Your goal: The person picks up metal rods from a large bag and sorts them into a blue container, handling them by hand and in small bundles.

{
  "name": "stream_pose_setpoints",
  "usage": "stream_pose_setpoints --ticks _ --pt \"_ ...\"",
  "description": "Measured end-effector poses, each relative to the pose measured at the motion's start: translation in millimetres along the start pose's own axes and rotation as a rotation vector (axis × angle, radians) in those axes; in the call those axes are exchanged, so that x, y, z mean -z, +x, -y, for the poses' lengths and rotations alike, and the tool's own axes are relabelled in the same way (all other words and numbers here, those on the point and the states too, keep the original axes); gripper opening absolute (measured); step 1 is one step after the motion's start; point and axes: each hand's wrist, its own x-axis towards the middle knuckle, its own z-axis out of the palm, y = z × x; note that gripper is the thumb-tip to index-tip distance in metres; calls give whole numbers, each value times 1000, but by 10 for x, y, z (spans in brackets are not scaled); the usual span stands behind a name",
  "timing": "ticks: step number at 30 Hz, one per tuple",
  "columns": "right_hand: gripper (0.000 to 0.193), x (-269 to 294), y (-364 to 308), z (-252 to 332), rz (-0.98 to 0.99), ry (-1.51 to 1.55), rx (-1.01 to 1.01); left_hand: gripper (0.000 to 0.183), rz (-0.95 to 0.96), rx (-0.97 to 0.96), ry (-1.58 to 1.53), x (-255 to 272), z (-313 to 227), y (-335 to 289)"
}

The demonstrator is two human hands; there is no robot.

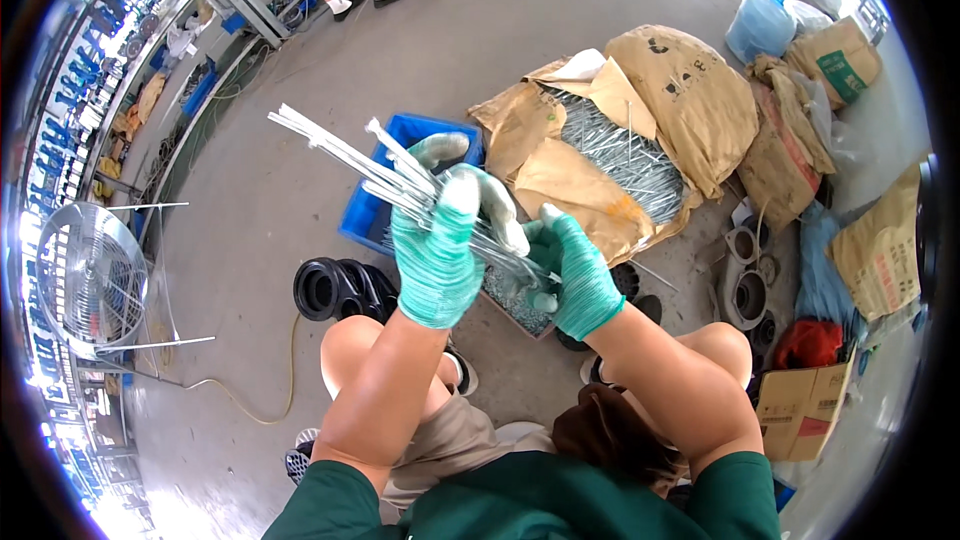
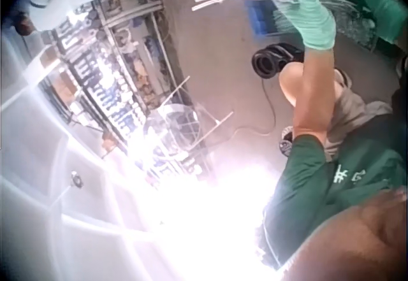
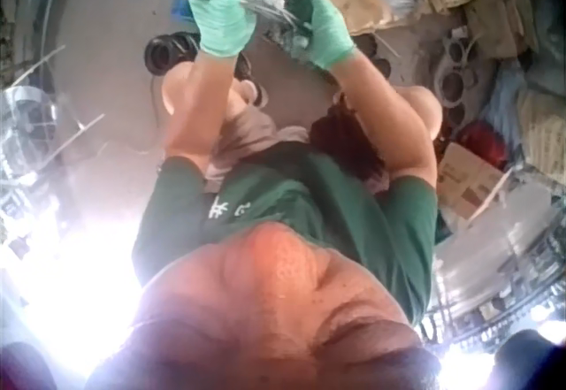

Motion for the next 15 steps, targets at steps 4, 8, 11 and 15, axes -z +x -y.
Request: stream_pose_setpoints --ticks 4,8,11,15 --pt "47 181 187 -126 164 99 24 33 147 32 49 -10 80 -89" --pt "47 160 172 -307 239 306 2 24 109 56 36 -120 8 -165" --pt "38 106 227 -289 279 411 47 27 170 34 135 -108 105 -220" --pt "33 182 206 -302 381 452 139 28 203 -18 301 -142 215 -303"
